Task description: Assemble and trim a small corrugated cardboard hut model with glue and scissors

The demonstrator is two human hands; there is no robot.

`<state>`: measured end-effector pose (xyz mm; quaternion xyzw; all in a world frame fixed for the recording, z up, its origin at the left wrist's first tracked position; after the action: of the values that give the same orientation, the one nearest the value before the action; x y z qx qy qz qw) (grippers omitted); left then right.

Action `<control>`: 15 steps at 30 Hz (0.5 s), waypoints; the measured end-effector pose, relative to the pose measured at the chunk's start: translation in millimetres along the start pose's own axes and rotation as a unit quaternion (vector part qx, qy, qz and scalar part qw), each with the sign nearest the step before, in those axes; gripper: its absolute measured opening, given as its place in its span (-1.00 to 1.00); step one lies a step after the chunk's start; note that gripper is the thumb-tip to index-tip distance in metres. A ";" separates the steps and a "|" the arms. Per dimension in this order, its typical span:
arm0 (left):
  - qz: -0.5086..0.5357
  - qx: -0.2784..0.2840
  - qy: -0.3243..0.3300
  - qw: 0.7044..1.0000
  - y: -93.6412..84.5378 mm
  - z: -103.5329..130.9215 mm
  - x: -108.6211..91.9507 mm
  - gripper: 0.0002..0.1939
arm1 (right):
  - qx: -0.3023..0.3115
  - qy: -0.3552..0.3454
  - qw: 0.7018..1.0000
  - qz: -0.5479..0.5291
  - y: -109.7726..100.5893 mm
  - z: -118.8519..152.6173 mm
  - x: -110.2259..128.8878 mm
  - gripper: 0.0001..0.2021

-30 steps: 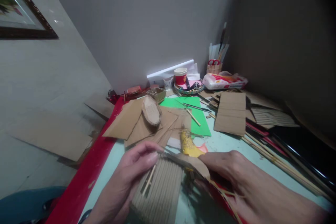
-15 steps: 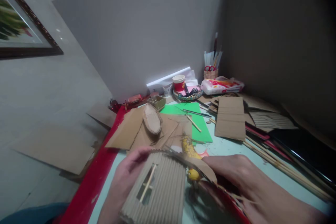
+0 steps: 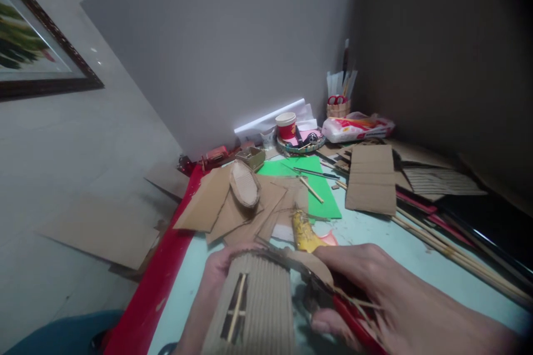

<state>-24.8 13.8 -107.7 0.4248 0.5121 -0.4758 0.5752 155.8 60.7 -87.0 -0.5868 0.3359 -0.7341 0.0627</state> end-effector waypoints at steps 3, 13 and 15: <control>0.019 -0.009 0.012 1.000 9.7 7.7 -6.7 -0.79 | 0.004 -0.007 1.000 -0.011 -1.2 -0.7 1.0 -0.75; 0.026 0.002 0.010 1.000 21.4 10.7 -13.2 -0.76 | -0.001 0.000 1.000 -0.001 1.4 1.0 -6.8 -0.69; 0.024 0.005 0.013 1.000 19.5 10.1 -11.9 -0.75 | 0.005 0.010 1.000 0.012 4.0 2.6 -9.4 -0.69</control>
<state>-4.0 8.9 -94.8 0.4460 0.5065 -0.4592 0.5776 159.8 61.2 -96.8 -0.5751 0.3398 -0.7408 0.0715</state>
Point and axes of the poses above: each hand's wrist, its own z-axis away from the middle knuckle, its own y-axis out of the palm, x = y × z, the point moved 10 cm from there along -z, towards the middle knuckle, and after that the axes turned 11 degrees about x, right-handed, at the moved point
